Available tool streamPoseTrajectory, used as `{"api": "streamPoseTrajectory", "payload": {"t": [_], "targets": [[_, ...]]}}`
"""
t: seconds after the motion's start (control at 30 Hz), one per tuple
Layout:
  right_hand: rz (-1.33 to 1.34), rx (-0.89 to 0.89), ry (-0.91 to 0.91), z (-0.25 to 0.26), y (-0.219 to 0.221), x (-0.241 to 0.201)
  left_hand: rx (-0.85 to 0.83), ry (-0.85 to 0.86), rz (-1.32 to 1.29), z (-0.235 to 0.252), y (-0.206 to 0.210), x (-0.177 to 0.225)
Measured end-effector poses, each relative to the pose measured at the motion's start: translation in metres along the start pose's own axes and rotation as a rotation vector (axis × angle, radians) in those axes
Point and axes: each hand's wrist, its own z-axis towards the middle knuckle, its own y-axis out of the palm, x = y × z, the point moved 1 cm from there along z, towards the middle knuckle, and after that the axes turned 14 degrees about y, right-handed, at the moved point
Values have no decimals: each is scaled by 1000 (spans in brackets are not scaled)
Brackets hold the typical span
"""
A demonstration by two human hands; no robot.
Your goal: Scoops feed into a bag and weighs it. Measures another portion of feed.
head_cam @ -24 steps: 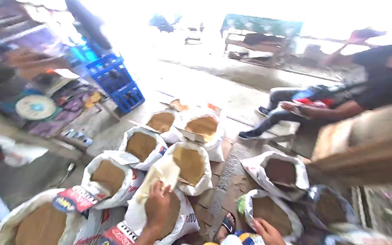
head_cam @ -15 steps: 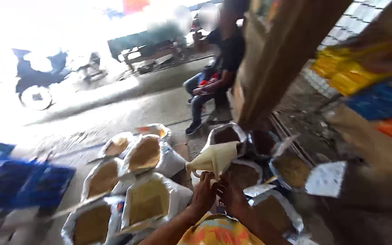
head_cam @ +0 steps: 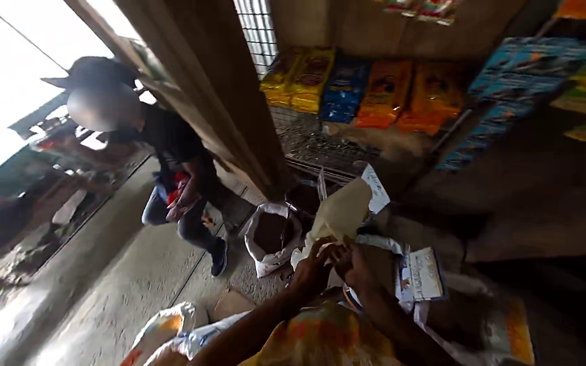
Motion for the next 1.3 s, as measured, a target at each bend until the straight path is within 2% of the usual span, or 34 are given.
{"api": "streamPoseTrajectory", "payload": {"t": [0.13, 0.2, 0.23, 0.3, 0.4, 0.5, 0.57, 0.63, 0.7, 0.77, 0.9, 1.1, 1.2, 1.3], "targets": [[-194, 62, -565, 15, -8, -12, -219, 163, -148, -1, -24, -30], [-345, 36, -715, 24, -15, 6, -364, 287, -211, -4, -32, -50], [-404, -7, -693, 32, -21, 21, -408, 334, -230, -6, -32, -62], [-463, -73, -578, 48, -35, 57, -379, 379, -287, -6, -25, -85], [-412, -68, -457, 59, -45, 118, -324, 325, -350, -14, -10, -109], [-435, 169, -488, 68, -47, 164, -438, 372, -307, -33, -4, -123], [-483, 302, -490, 77, -53, 174, -605, 365, -128, -46, -4, -137], [-499, 426, -422, 82, -61, 171, -668, 260, -2, -59, -2, -164], [-497, 487, -380, 87, -71, 155, -651, 50, 114, -63, -3, -202], [-536, 502, -340, 86, -70, 121, -613, -115, 218, -63, -8, -246], [-955, 699, -179, 96, -45, 18, -531, -315, 323, -73, -21, -310], [-1604, 1031, -199, 199, 1, -141, -392, -450, 315, -82, -35, -330], [-1712, 1117, -147, 262, 10, -184, -231, -506, 248, -90, -35, -331], [-1709, 1127, -9, 321, 11, -203, -90, -582, 191, -108, -27, -336]]}}
